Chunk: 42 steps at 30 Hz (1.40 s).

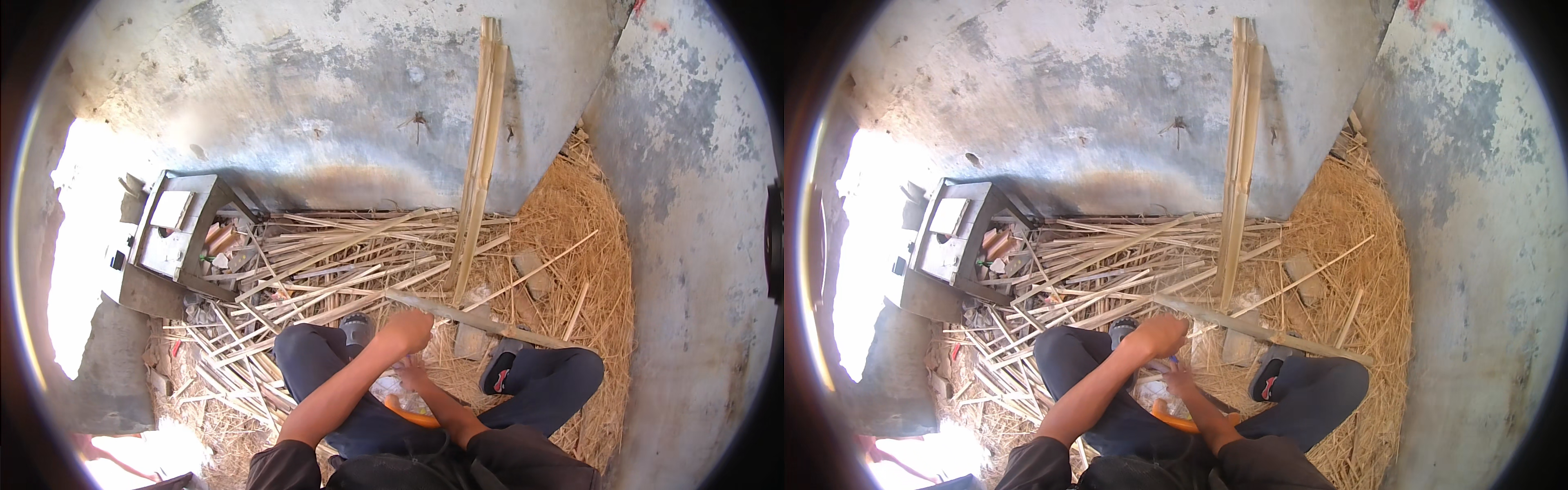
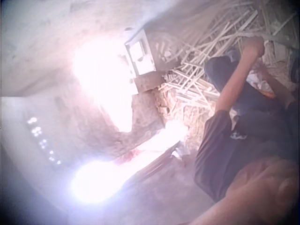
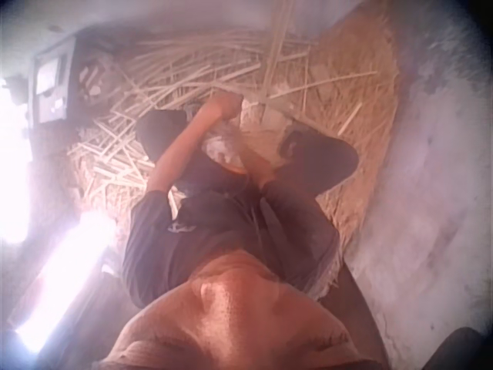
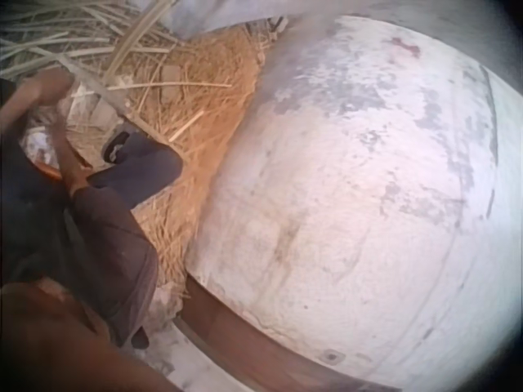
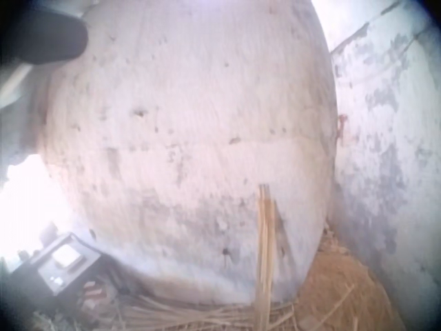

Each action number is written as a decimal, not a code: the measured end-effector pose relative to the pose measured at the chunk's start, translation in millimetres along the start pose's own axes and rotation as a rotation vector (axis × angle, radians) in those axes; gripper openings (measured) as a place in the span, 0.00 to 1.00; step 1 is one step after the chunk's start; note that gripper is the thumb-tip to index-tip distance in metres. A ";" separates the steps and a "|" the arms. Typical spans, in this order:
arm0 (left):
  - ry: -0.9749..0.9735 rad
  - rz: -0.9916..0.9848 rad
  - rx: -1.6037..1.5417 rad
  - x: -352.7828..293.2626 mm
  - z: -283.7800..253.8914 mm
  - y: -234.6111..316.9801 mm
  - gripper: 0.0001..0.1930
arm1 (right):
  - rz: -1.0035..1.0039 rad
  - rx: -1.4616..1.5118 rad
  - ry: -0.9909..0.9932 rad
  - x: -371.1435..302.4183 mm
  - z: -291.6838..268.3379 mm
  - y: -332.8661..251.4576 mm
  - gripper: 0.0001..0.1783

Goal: The person sits on a straw-covered floor and uses a knife to split long bamboo poles into thin strips. They hold the bamboo vertically and drive the knife down the length of the pole to separate it into sections.

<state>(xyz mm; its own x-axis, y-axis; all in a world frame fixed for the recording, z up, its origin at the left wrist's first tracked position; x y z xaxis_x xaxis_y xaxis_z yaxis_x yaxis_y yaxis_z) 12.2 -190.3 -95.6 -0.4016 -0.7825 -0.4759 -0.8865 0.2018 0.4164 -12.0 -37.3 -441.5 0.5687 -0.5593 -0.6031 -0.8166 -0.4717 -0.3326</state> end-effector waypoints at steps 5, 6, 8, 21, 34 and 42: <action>-0.018 0.004 -0.019 -4.1 -4.6 7.7 0.16 | 0.026 0.200 -0.118 4.6 -3.5 -3.3 0.41; -0.018 -0.002 -0.027 -5.4 -2.8 4.6 0.16 | 0.013 0.215 -0.162 -2.3 -17.3 -10.0 0.42; -0.009 -0.027 -0.047 -8.0 3.5 -8.3 0.16 | 0.001 0.272 -0.157 -30.1 -47.9 -28.6 0.39; 0.008 0.149 -0.130 2.8 7.7 -13.3 0.14 | -0.100 0.100 0.394 -16.0 -56.8 13.9 0.08; 0.417 0.162 -0.132 -11.5 -65.8 -12.7 0.16 | 0.313 0.901 0.986 -110.7 -173.5 148.8 0.16; 0.335 0.115 -0.048 54.5 -38.7 -1.2 0.12 | 0.453 1.415 1.122 -112.5 -254.5 249.0 0.04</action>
<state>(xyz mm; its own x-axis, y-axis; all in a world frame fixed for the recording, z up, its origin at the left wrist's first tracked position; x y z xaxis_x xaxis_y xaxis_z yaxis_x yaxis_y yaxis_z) 0.3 -255.9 -92.0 -0.3935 -0.9075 -0.1470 -0.8248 0.2779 0.4923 -254.2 -265.3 -272.0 -0.3787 -0.8746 -0.3028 -0.0348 0.3404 -0.9396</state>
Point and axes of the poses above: each hand's wrist, its own x-axis towards the middle knuckle, its own z-axis out of the palm, y = z × x, the point moved 9 cm from there along x, towards the middle knuckle, and after that the axes turned 6 degrees about z, right-handed, at the moved point
